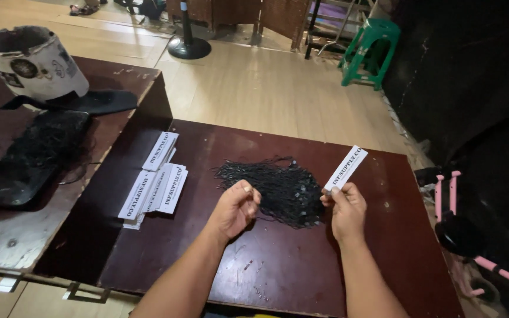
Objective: The person repeatedly picks up small bundles of black wire from a pile on the table, wraps a white paper strip around them, and places the finished bundle aside. The process is repeated multiple times throughout the clip.
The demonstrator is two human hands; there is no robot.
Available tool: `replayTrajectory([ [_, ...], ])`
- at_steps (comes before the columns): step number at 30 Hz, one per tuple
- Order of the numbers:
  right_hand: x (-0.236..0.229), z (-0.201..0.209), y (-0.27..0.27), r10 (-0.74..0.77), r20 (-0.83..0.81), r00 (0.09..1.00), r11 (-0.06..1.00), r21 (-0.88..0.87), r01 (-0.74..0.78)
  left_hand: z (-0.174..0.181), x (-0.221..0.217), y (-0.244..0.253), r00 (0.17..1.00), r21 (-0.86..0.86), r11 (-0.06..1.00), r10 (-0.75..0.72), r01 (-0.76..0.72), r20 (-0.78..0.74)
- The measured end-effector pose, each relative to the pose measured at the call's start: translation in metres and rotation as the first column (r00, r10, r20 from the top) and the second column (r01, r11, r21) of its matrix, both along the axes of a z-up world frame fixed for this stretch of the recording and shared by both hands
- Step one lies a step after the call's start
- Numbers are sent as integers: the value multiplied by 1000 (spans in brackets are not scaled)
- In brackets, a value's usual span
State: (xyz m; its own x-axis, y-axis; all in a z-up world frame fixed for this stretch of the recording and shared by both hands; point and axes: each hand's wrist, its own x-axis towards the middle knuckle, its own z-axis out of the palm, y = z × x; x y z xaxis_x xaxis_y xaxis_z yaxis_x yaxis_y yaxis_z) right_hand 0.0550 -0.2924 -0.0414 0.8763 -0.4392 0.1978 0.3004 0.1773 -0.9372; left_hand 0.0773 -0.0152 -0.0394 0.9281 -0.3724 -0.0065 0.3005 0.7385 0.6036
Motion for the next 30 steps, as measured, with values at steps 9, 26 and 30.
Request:
replayTrajectory([
  [9, 16, 21, -23, -260, -199, 945, 955, 91, 282, 8, -54, -57, 640, 737, 507, -394, -447, 660],
  [26, 38, 56, -55, -573, -448, 687, 512, -849, -126, 13, -64, -62, 493, 722, 495, -528, -483, 692],
  [30, 19, 59, -42, -492, -375, 786, 519, -851, -82, 13, -65, -61, 505, 738, 487, -538, -466, 675],
])
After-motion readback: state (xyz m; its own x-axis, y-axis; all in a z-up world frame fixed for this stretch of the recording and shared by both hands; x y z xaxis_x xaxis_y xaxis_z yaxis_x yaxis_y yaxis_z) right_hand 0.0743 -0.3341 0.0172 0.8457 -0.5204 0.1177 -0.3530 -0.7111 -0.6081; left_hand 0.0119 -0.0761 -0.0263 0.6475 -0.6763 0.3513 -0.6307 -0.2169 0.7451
